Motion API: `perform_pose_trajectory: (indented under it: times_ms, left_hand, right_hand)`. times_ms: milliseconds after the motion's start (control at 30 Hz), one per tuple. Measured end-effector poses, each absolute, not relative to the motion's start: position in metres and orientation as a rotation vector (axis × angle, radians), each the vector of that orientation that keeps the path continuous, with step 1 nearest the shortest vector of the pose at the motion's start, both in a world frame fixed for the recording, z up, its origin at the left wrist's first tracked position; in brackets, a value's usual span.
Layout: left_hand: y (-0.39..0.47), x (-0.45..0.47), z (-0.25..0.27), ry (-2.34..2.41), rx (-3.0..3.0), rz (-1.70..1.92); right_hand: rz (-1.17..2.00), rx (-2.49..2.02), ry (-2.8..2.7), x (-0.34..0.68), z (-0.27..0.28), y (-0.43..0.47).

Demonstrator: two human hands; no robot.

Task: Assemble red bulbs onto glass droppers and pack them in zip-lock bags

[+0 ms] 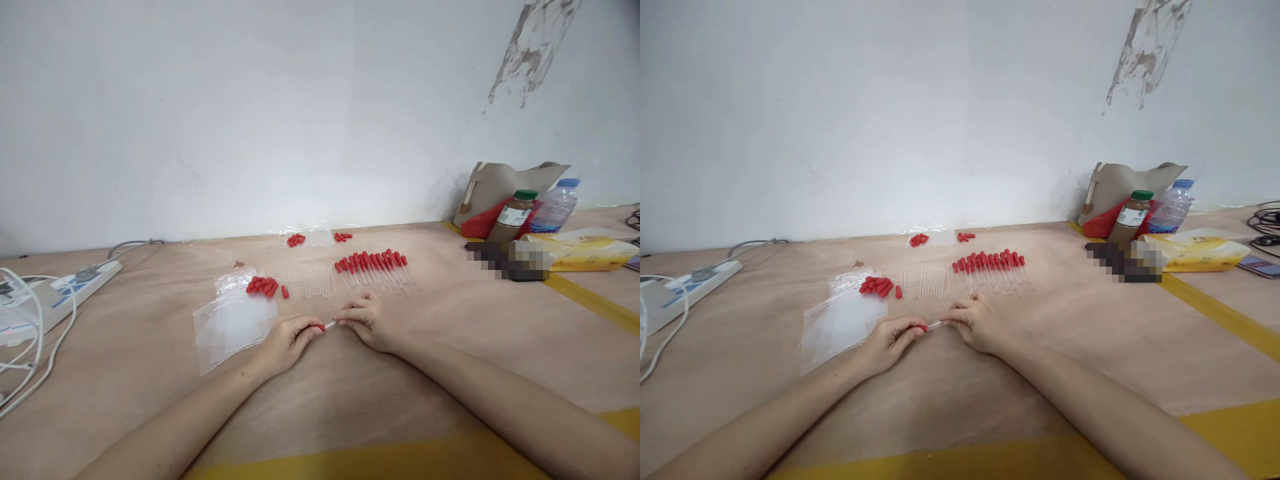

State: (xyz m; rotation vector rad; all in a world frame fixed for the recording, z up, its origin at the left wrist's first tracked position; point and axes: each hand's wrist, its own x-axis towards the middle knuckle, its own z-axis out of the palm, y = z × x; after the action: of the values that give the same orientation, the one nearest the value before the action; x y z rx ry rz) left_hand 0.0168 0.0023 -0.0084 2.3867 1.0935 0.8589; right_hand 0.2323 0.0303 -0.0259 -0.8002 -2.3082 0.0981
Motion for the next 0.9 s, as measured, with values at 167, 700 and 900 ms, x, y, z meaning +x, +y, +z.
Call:
perform_pose_trajectory:
  times_ms: [167, 700, 900]
  left_hand:
    - [0.003, 0.017, -0.009, 1.120, 2.398, 0.867]
    - [0.002, 0.017, -0.006, 1.131, 2.358, 0.865]
    - [0.001, 0.018, -0.006, 1.128, 2.392, 0.885]
  right_hand:
    - [-0.010, -0.813, -2.337, 0.231, -0.024, 0.028]
    - [-0.189, -0.749, -2.376, 0.229, -0.014, 0.024]
    - [-0.193, -0.772, -2.350, 0.224, -0.015, 0.017]
